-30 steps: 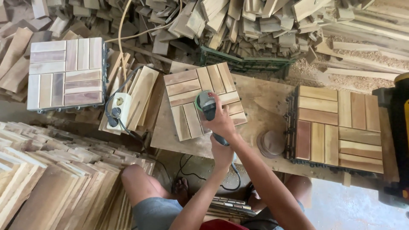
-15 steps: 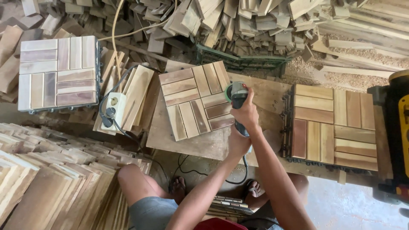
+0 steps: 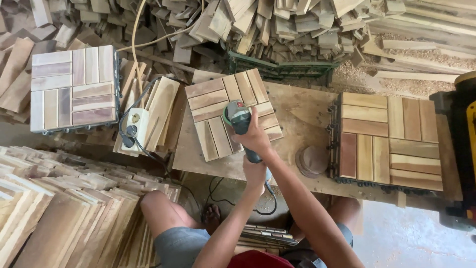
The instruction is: Sanding the surface of square wooden tiles using a handheld orbital sander in a workshop.
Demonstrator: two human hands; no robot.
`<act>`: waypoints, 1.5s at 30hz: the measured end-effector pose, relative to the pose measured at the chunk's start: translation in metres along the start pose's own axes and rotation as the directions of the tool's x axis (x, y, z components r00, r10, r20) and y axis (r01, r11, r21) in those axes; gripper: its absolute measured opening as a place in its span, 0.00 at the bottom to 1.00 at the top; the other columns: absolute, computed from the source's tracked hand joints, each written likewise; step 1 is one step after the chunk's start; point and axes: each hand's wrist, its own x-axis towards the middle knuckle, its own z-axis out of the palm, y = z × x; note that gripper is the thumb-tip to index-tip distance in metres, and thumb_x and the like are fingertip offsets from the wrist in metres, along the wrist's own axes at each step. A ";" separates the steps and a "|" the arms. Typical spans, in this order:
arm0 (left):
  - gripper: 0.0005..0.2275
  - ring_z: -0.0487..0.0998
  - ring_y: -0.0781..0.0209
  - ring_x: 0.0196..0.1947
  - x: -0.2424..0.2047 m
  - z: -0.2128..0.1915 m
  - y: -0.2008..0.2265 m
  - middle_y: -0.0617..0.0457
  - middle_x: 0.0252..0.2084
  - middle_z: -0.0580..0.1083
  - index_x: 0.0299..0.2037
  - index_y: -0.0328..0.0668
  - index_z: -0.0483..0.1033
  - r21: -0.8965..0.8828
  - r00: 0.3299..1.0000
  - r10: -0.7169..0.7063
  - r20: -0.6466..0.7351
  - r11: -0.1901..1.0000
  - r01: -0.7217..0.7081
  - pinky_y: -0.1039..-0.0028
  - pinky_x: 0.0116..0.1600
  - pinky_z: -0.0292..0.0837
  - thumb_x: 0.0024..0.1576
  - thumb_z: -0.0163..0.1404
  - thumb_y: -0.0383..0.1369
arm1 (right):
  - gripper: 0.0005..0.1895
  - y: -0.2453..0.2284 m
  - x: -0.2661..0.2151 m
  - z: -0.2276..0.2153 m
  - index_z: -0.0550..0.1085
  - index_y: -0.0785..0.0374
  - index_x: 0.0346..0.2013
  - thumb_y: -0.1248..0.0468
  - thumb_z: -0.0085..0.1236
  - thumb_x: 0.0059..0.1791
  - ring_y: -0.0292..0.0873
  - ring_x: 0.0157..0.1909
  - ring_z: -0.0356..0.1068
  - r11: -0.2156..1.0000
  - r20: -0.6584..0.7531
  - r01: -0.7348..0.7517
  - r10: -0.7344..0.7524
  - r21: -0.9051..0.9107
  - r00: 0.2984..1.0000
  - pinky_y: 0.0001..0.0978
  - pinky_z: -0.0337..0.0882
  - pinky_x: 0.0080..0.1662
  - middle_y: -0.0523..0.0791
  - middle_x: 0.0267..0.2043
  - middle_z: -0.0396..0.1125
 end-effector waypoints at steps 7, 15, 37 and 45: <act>0.21 0.79 0.47 0.20 0.024 0.032 -0.019 0.41 0.32 0.75 0.51 0.35 0.69 -0.029 0.988 0.038 0.149 0.999 -0.034 0.62 0.16 0.69 0.47 0.54 0.32 | 0.41 0.067 0.044 -0.006 0.64 0.55 0.55 0.45 0.66 0.33 0.54 0.52 0.76 0.986 -0.121 -0.163 0.166 0.033 0.979 0.51 0.74 0.51 0.53 0.45 0.73; 0.20 0.79 0.46 0.19 0.024 0.067 0.008 0.40 0.31 0.74 0.49 0.33 0.69 -0.010 0.981 0.050 0.186 0.999 -0.049 0.61 0.14 0.69 0.46 0.54 0.32 | 0.38 0.074 0.038 -0.056 0.65 0.65 0.54 0.54 0.65 0.33 0.60 0.55 0.73 0.971 -0.198 -0.200 0.224 0.133 0.954 0.57 0.71 0.55 0.58 0.49 0.72; 0.20 0.77 0.42 0.17 0.000 0.061 0.008 0.35 0.31 0.73 0.45 0.30 0.68 0.097 0.947 0.054 0.316 0.991 -0.089 0.58 0.09 0.70 0.43 0.55 0.30 | 0.38 0.102 0.035 -0.053 0.67 0.67 0.55 0.57 0.67 0.34 0.63 0.51 0.74 0.956 -0.226 -0.190 0.240 0.222 0.944 0.58 0.70 0.50 0.60 0.45 0.72; 0.16 0.73 0.53 0.13 -0.020 0.026 0.022 0.41 0.23 0.70 0.45 0.28 0.66 -0.012 0.934 0.051 0.353 0.999 -0.050 0.68 0.13 0.62 0.48 0.51 0.28 | 0.39 0.082 0.021 -0.036 0.66 0.64 0.55 0.53 0.65 0.34 0.59 0.55 0.74 0.964 -0.203 -0.204 0.236 0.168 0.950 0.54 0.71 0.53 0.57 0.49 0.72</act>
